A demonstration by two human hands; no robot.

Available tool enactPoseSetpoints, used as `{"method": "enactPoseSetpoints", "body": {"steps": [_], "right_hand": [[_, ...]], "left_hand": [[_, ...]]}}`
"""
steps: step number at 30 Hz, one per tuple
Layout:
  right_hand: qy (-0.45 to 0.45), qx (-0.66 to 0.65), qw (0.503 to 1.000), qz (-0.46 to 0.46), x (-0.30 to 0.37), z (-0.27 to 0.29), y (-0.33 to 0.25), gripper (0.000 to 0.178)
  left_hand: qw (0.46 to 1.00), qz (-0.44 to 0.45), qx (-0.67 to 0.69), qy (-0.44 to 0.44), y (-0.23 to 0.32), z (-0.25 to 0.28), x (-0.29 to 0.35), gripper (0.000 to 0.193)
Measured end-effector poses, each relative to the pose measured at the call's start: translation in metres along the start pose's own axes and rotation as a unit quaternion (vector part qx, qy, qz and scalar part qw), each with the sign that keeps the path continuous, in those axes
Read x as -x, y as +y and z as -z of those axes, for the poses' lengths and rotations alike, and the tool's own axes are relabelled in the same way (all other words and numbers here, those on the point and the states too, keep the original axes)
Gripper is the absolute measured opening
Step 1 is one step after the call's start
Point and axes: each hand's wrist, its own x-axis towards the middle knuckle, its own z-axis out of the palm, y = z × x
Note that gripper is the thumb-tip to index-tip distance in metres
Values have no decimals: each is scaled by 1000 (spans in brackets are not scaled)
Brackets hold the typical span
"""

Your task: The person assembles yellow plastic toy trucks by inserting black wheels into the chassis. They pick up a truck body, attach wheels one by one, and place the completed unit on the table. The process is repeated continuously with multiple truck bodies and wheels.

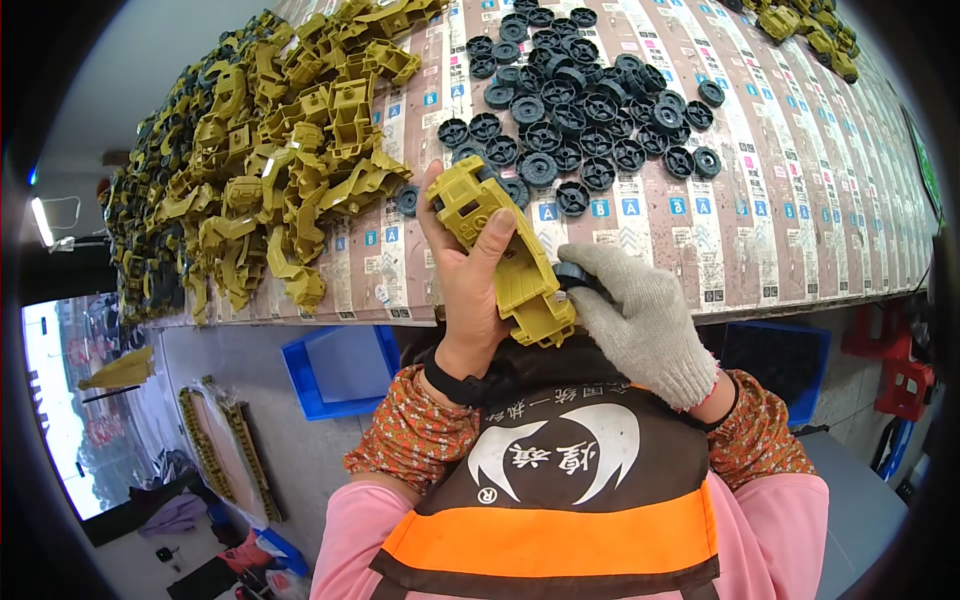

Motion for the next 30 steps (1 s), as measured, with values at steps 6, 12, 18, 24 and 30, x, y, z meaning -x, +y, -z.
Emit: {"method": "enactPoseSetpoints", "body": {"steps": [6, 12, 18, 24, 30], "right_hand": [[1, -4, 1000, -21, -2, 2, -1, 30], [8, 3, 999, 31, 1, -3, 0, 32], [-41, 68, 995, 54, 13, 1, -6, 45], [-60, 106, 990, 68, 12, 5, -16, 54], [-144, 37, 987, -59, -2, 14, -20, 72]], "left_hand": [[1000, -3, 18, -1, 3, -2, 2, 82], [1000, -23, -1, -8, 0, -1, 2, 82], [995, -92, -29, -4, -3, -2, 4, 86], [978, -184, -96, 10, -9, -9, 13, 93], [980, -120, -155, -18, -9, -18, 3, 87]]}}
